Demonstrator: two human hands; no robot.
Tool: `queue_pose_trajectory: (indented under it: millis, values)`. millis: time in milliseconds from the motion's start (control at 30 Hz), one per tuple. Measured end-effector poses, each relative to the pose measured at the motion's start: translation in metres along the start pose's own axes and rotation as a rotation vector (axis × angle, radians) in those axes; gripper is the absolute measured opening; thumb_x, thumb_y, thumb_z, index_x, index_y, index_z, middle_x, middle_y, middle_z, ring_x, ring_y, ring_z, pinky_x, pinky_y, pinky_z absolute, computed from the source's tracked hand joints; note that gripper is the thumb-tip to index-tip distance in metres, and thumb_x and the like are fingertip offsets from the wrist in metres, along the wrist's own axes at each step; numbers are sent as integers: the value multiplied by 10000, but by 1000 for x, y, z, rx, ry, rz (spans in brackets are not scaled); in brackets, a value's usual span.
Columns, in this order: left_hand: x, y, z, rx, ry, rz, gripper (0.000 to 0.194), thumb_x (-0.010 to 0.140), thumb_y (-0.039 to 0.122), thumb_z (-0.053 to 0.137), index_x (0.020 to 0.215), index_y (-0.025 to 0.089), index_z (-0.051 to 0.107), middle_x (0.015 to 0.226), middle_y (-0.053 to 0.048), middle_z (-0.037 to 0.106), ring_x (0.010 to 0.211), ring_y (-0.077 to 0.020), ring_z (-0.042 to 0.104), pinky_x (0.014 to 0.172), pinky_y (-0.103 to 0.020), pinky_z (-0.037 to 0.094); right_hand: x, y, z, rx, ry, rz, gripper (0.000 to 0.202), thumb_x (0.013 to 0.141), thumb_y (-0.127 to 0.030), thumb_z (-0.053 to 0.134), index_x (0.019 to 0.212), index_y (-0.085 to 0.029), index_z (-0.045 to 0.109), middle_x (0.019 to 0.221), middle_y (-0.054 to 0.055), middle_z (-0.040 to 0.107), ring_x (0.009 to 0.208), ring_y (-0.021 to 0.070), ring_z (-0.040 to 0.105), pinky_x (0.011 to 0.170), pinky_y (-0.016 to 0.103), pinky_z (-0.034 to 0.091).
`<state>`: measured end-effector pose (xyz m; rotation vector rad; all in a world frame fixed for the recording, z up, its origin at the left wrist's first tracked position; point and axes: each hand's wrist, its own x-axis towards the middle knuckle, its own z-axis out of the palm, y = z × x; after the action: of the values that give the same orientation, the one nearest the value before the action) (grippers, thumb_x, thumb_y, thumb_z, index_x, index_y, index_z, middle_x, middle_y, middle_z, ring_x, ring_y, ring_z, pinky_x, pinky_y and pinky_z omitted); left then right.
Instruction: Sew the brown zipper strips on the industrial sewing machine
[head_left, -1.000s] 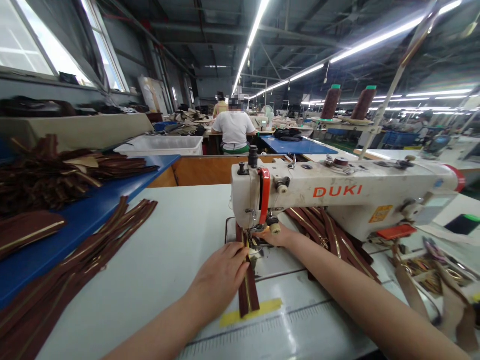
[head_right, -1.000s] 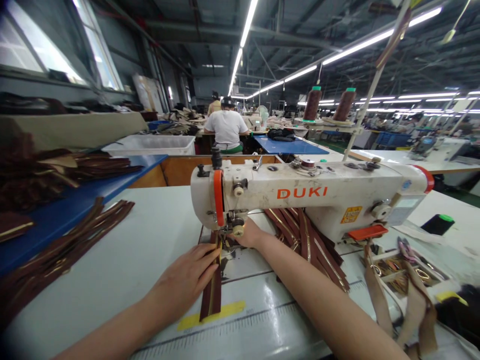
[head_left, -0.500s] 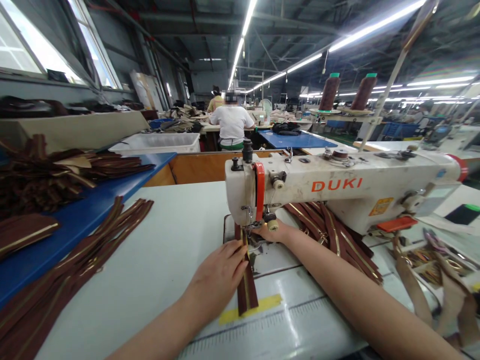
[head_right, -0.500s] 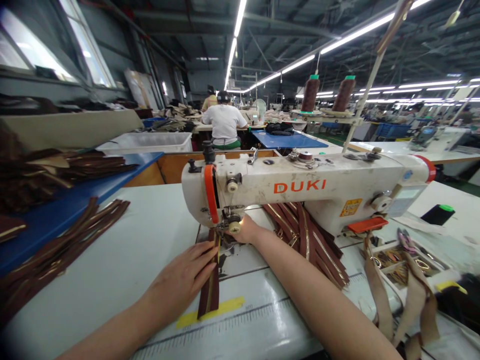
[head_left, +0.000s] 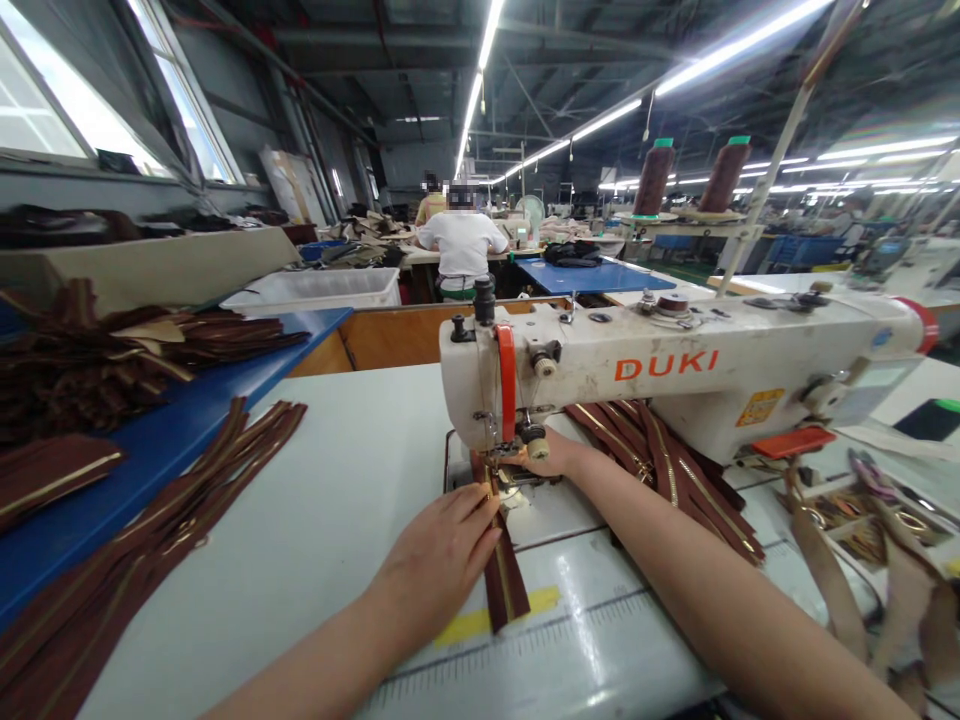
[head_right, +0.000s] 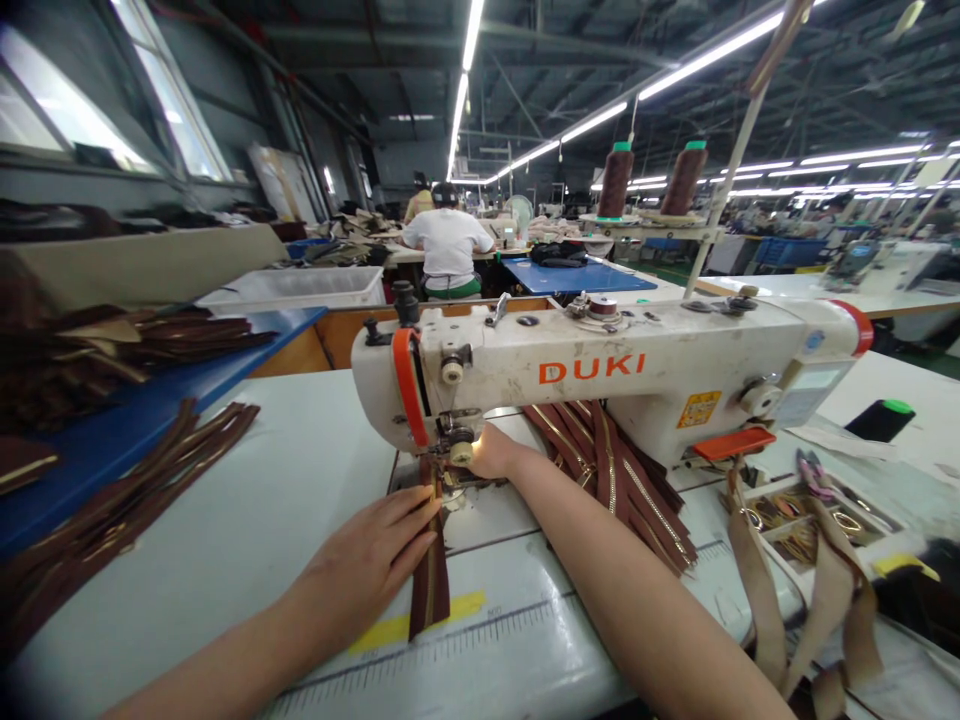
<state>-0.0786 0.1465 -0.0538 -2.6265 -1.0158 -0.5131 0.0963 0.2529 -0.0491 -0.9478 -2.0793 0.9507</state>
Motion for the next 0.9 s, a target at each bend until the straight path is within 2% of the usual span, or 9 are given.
queue_pose_trajectory:
  millis: [133,300,433,900]
  values:
    - [5,-4,0,-48,-41,-58,302,963,241,347,1089,135,601,1102,-107,646,1037,-220,587,907,-371,497,0,-2,-2,28,-47,-92,105,767,-279,641,797,-200,703,860,7,718,969,207,624,959,330,439]
    - [1,-3,5,-59,-11,-95,310,960,247,344,1135,148,580,1155,-103,623,1082,-222,570,941,-383,483,-1,-5,-4,42,-52,-141,131,779,-289,622,815,-189,698,846,19,717,1021,216,602,984,340,415]
    - [-2,0,6,-58,-11,-99,325,960,240,334,1154,146,578,1160,-94,626,1109,-219,557,961,-376,472,-1,-6,-6,45,-66,-143,142,752,-302,648,810,-182,697,825,18,715,977,217,616,962,341,432]
    - [-1,-2,10,-65,-1,-124,357,961,292,331,1156,132,583,1174,-115,624,1105,-233,566,931,-406,496,-1,-2,-4,4,10,-114,134,731,-257,648,827,-174,690,846,27,709,973,222,605,961,346,420]
